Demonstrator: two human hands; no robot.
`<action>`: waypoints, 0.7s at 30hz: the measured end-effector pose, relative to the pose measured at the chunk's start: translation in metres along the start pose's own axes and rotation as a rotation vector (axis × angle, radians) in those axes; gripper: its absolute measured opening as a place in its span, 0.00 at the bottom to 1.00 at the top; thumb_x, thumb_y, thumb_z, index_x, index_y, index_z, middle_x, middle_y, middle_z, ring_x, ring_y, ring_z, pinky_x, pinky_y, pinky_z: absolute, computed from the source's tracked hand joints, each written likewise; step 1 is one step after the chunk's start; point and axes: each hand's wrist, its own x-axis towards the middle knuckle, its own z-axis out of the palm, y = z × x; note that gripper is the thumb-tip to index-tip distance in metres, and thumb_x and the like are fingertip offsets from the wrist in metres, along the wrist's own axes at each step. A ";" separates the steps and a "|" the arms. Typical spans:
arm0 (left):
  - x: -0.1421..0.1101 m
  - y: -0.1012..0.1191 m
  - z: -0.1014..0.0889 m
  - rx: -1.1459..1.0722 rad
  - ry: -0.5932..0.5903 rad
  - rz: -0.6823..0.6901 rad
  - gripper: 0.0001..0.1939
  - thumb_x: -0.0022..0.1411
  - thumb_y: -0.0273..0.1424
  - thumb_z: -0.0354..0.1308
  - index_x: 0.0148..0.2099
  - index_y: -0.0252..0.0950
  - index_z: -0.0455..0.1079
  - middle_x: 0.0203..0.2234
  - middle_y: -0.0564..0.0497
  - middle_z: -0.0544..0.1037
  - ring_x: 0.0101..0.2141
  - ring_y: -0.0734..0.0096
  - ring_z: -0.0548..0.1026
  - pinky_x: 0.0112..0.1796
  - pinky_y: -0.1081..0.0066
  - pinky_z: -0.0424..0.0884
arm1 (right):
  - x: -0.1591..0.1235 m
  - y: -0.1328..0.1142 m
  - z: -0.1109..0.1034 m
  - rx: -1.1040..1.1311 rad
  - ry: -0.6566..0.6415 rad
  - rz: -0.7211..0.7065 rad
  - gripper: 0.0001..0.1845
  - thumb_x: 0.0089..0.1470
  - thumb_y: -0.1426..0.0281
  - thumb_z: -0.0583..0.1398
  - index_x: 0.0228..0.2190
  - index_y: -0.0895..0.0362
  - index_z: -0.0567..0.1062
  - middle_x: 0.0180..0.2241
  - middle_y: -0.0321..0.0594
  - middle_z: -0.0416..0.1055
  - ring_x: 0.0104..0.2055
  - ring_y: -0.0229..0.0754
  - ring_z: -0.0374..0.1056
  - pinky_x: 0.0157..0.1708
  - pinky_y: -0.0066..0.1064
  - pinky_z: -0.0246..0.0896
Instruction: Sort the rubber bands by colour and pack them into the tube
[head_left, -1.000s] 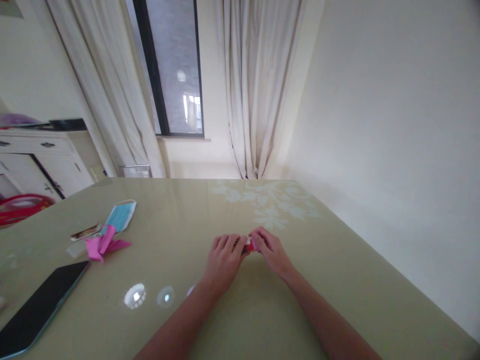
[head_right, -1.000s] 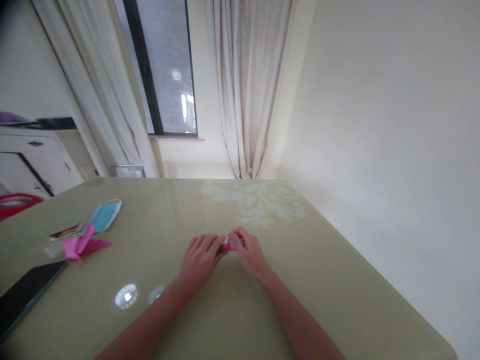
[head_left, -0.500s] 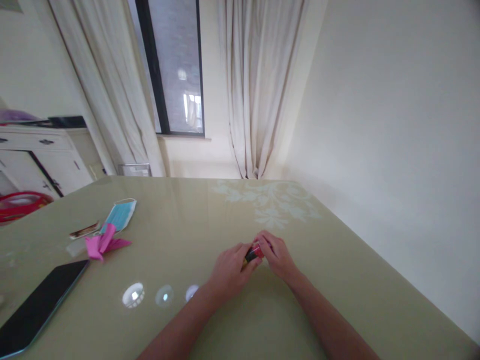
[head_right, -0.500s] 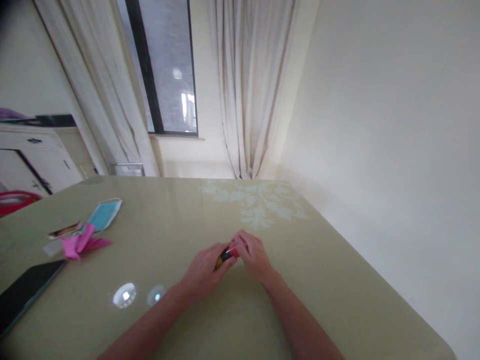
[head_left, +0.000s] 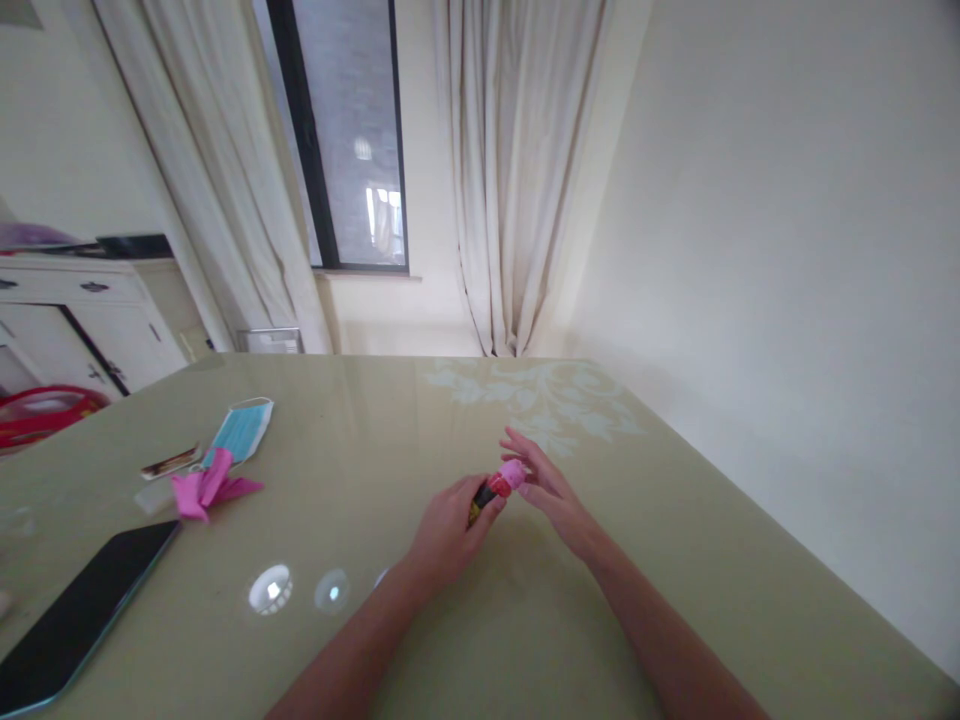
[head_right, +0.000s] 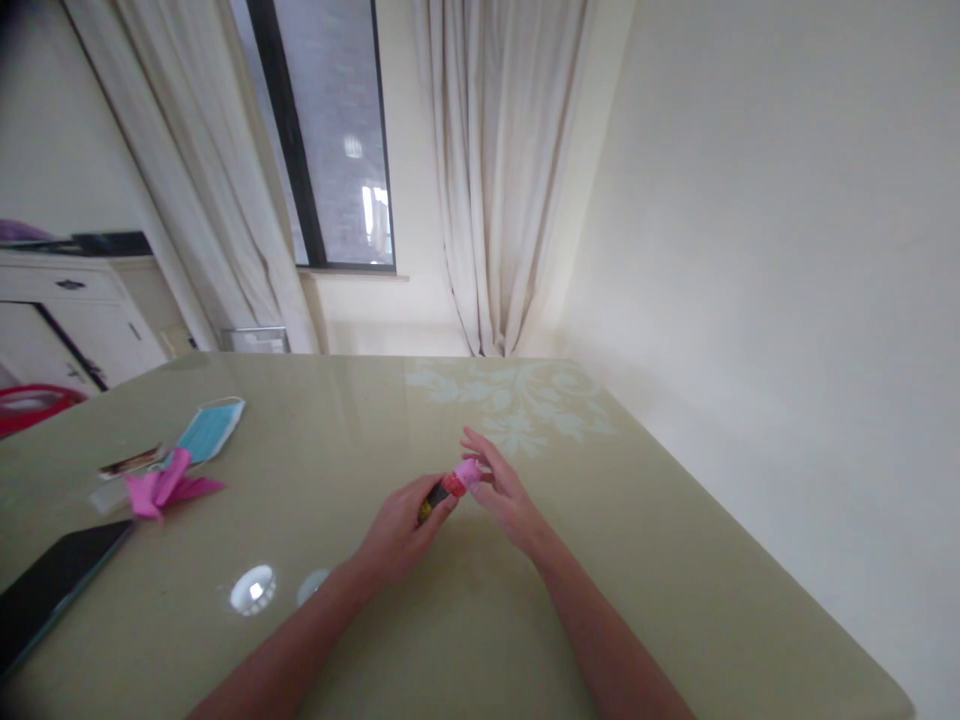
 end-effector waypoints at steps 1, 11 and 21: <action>0.000 -0.001 0.000 -0.004 0.000 0.003 0.20 0.74 0.45 0.52 0.54 0.37 0.74 0.44 0.43 0.82 0.43 0.58 0.79 0.44 0.63 0.70 | 0.000 0.000 0.000 -0.012 0.009 0.000 0.37 0.61 0.51 0.64 0.67 0.46 0.64 0.65 0.45 0.66 0.60 0.50 0.67 0.56 0.41 0.65; 0.001 0.002 -0.007 -0.378 -0.118 -0.166 0.25 0.71 0.53 0.50 0.49 0.36 0.74 0.33 0.47 0.81 0.29 0.66 0.78 0.31 0.69 0.72 | 0.002 0.002 -0.003 0.068 -0.048 0.034 0.22 0.61 0.57 0.66 0.54 0.51 0.77 0.48 0.43 0.77 0.48 0.46 0.73 0.51 0.38 0.67; 0.002 -0.013 -0.019 -1.068 -0.532 -0.537 0.34 0.63 0.62 0.55 0.55 0.38 0.63 0.31 0.45 0.82 0.22 0.66 0.79 0.16 0.77 0.67 | -0.003 -0.001 -0.003 0.486 -0.160 0.043 0.32 0.56 0.67 0.72 0.60 0.45 0.72 0.53 0.42 0.75 0.48 0.42 0.72 0.50 0.36 0.66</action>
